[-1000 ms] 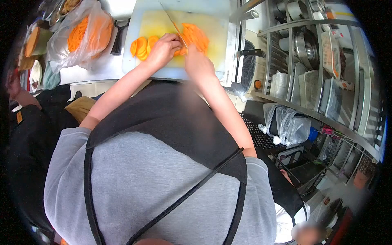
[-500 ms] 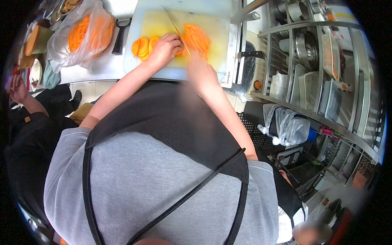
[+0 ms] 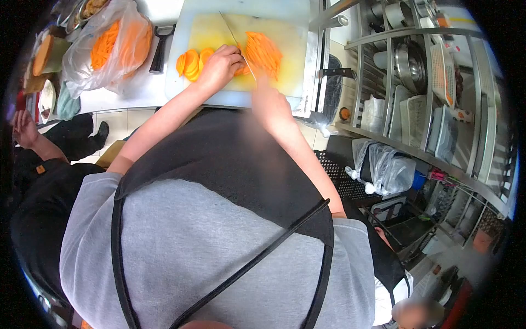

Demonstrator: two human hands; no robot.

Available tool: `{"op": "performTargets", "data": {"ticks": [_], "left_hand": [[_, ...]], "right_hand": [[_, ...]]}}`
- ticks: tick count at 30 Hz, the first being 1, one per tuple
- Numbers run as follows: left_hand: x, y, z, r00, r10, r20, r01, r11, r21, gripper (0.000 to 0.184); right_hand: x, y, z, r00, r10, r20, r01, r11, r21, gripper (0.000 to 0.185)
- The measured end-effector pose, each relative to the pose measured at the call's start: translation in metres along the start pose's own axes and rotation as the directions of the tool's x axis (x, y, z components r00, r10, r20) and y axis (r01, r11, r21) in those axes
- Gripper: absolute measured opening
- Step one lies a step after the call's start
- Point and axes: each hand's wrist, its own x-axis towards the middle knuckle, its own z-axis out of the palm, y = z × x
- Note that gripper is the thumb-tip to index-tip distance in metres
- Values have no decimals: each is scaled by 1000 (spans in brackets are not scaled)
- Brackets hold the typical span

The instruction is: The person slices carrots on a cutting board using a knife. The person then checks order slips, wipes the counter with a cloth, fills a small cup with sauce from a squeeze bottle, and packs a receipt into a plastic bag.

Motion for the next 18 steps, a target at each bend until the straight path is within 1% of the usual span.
{"op": "performTargets", "data": {"ticks": [1,2,4,8,10,11,13,14,16,17,18], "left_hand": [[1,4,-4,1000,-17,25,16,1000,8,10],[0,2,-1,999,-19,27,18,1000,8,10],[-2,-3,4,1000,2,-19,-2,1000,-13,9],[1,2,-2,1000,-16,16,16,1000,17,9],[2,7,-8,992,-99,80,93,993,73,9],[0,3,-6,992,-103,78,98,993,73,9],[-2,-2,-1,999,4,-39,-3,1000,18,10],[-3,-4,2,999,2,-38,-1,1000,16,10],[-2,3,-6,998,41,-48,-43,998,-37,10],[-3,2,-5,998,42,-43,-44,998,-38,10],[-3,1,-4,998,31,-50,-34,998,-52,10]], "right_hand": [[-2,1,4,998,52,22,-53,998,15,27],[2,3,8,998,53,25,-53,998,16,27],[18,6,16,996,-60,-71,63,997,51,27],[35,-4,6,991,-105,-85,109,993,51,26],[27,-6,-3,996,-82,-41,82,997,4,26],[18,-8,-5,996,-85,-37,85,996,3,26],[0,-10,-7,996,73,52,-75,997,36,23],[1,-6,-1,996,74,55,-76,997,35,23],[7,2,12,999,-28,-35,29,999,44,27],[13,4,16,999,-24,-34,25,999,47,27],[21,2,17,995,-70,-78,74,996,46,27]]}}
